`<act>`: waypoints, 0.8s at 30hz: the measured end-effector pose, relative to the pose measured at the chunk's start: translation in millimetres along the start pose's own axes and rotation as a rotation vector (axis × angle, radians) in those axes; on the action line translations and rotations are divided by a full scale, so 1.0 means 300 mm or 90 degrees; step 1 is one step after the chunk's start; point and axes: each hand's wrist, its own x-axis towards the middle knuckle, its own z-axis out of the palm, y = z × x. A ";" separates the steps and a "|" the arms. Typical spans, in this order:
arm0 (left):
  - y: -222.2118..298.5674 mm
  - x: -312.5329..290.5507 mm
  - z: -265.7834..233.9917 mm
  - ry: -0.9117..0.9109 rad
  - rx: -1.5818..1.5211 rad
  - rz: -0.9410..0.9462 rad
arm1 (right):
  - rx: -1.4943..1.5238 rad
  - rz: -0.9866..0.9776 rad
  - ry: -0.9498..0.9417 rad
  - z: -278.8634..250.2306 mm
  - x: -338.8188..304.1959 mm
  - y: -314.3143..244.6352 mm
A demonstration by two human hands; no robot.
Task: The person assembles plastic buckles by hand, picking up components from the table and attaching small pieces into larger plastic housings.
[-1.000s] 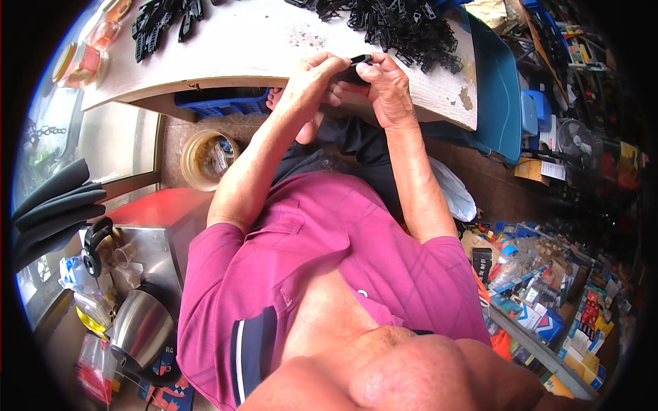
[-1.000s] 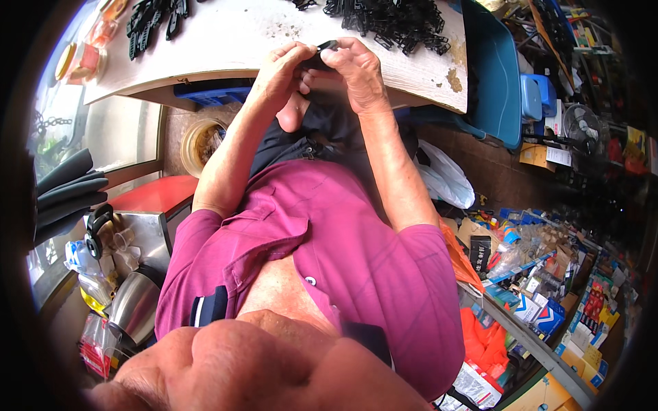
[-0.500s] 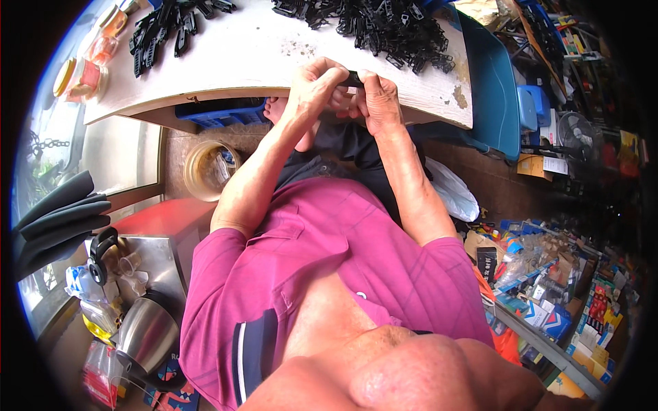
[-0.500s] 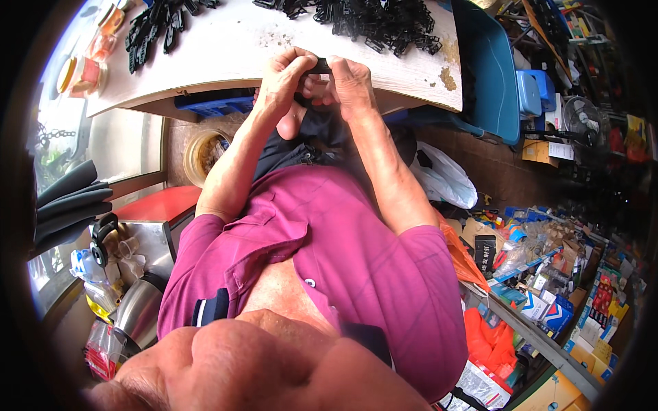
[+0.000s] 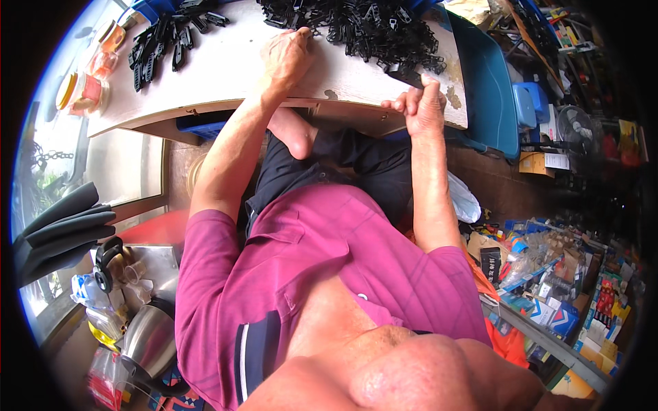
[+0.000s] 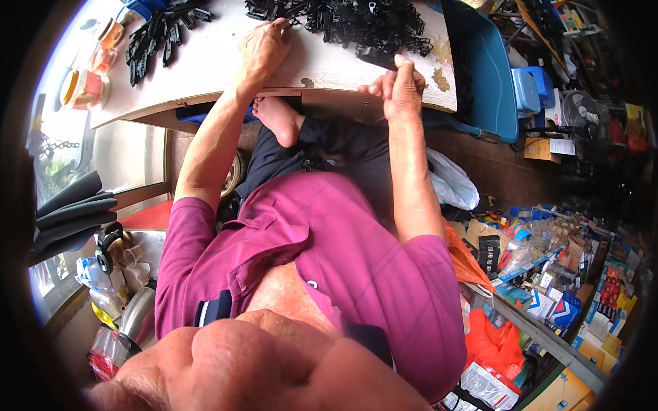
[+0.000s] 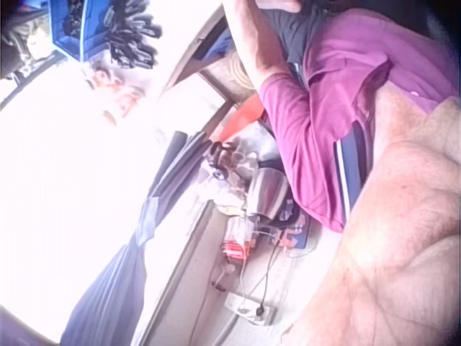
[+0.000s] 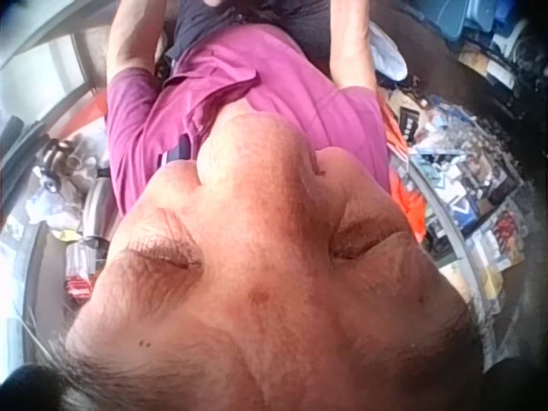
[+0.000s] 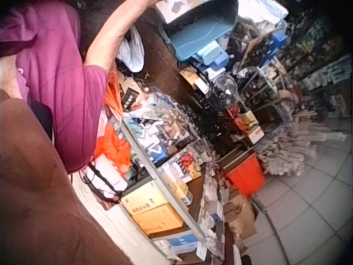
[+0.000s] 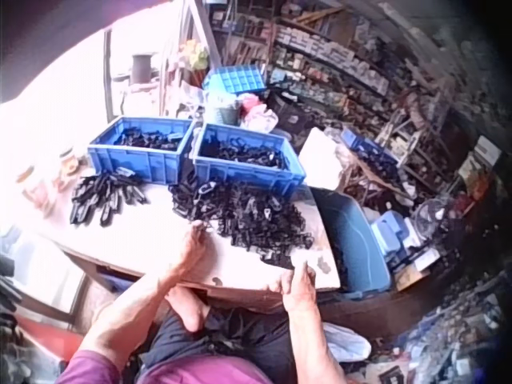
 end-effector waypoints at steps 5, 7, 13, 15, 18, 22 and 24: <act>0.001 -0.009 0.011 0.045 -0.005 0.023 | -0.007 -0.038 0.045 -0.090 0.033 -0.059; -0.014 -0.020 -0.001 0.090 -0.024 0.021 | -0.019 -0.014 0.055 -0.104 0.056 -0.069; -0.003 -0.060 -0.010 0.090 -0.346 -0.066 | 0.023 0.055 0.181 -0.271 0.154 -0.194; -0.034 -0.081 -0.015 -0.018 -0.508 -0.180 | 0.069 -0.056 0.386 -0.205 0.169 -0.244; 0.034 -0.115 -0.056 -0.104 -0.783 -0.307 | -0.004 -0.060 0.337 -0.161 0.153 -0.261; 0.128 -0.160 -0.094 -0.187 -0.910 -0.425 | -0.065 0.026 0.012 0.029 0.085 -0.090; 0.166 -0.166 -0.100 -0.241 -0.960 -0.379 | -0.098 0.077 -0.077 0.087 0.064 -0.011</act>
